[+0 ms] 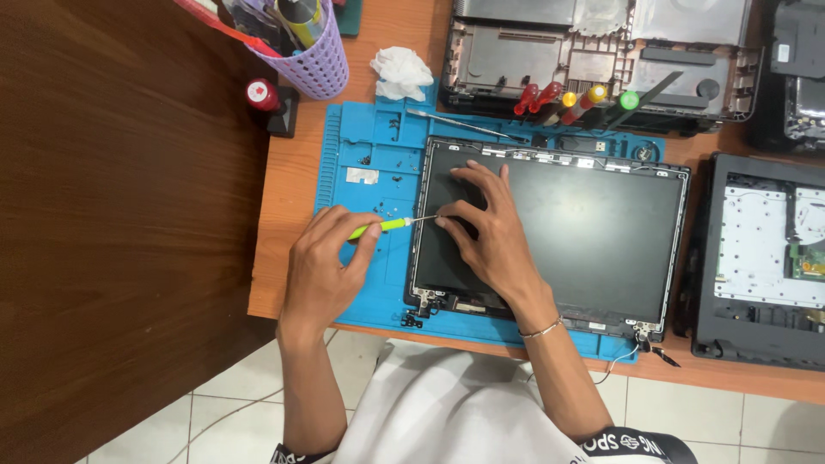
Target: The person uses a screwdriver to remove screws from a laptop screen frame and places them on a blue mat.
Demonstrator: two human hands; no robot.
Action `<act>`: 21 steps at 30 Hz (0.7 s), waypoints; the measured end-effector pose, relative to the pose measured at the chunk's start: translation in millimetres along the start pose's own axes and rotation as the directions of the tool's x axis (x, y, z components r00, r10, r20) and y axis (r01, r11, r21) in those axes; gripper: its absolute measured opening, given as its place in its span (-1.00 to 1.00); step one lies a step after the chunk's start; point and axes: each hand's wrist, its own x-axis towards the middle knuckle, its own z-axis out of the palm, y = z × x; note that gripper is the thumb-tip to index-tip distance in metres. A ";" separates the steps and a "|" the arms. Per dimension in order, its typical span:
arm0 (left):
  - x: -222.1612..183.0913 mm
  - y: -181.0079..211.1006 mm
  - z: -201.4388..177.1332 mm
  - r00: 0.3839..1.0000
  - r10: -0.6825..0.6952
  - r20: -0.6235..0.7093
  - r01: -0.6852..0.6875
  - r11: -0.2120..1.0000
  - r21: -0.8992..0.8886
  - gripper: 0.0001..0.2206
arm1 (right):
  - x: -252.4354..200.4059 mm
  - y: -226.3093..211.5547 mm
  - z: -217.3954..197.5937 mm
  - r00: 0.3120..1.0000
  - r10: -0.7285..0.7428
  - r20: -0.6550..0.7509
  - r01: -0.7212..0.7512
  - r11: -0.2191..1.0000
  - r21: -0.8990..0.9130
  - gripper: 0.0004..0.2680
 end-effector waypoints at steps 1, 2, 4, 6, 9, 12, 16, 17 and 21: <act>1.8 2.1 -0.3 1.000 0.014 0.006 -0.014 1.000 0.008 -0.92 | -0.7 -0.1 -1.9 1.000 0.000 -0.004 -0.001 1.000 -0.006 -0.92; 3.9 4.4 -0.6 0.999 0.028 0.015 -0.029 0.999 0.016 -0.92 | -1.9 -0.3 -3.8 1.000 -0.003 -0.012 0.003 1.000 -0.011 -0.92; 8.5 10.7 -0.3 0.997 0.062 0.034 -0.063 0.998 0.027 -0.92 | -4.5 -0.5 -7.9 1.000 -0.008 -0.027 0.007 1.000 -0.023 -0.93; 13.5 19.1 0.4 0.993 0.101 0.060 -0.103 0.994 0.031 -0.91 | -7.2 0.3 -13.2 0.999 -0.009 -0.046 0.008 1.000 -0.023 -0.92; 20.6 33.8 3.3 0.981 0.166 0.104 -0.171 0.984 0.049 -0.89 | -12.6 3.6 -22.1 0.997 -0.010 -0.073 0.008 1.000 -0.028 -0.92; 27.5 46.8 8.6 0.962 0.224 0.154 -0.233 0.972 0.042 -0.89 | -21.0 8.5 -30.9 0.995 0.008 -0.098 -0.010 1.000 -0.024 -0.92; 35.6 61.4 23.1 0.943 0.277 0.187 -0.295 0.952 0.076 -0.90 | -34.9 17.1 -42.2 0.989 0.048 -0.137 -0.052 0.998 -0.028 -0.91; 37.2 65.1 26.3 0.935 0.298 0.195 -0.316 0.946 0.068 -0.91 | -39.1 19.2 -45.4 0.988 0.059 -0.146 -0.064 0.997 -0.029 -0.91; 43.4 82.0 39.8 0.911 0.331 0.245 -0.353 0.934 0.052 -0.92 | -52.1 28.1 -57.9 0.977 0.101 -0.186 -0.109 0.994 -0.032 -0.91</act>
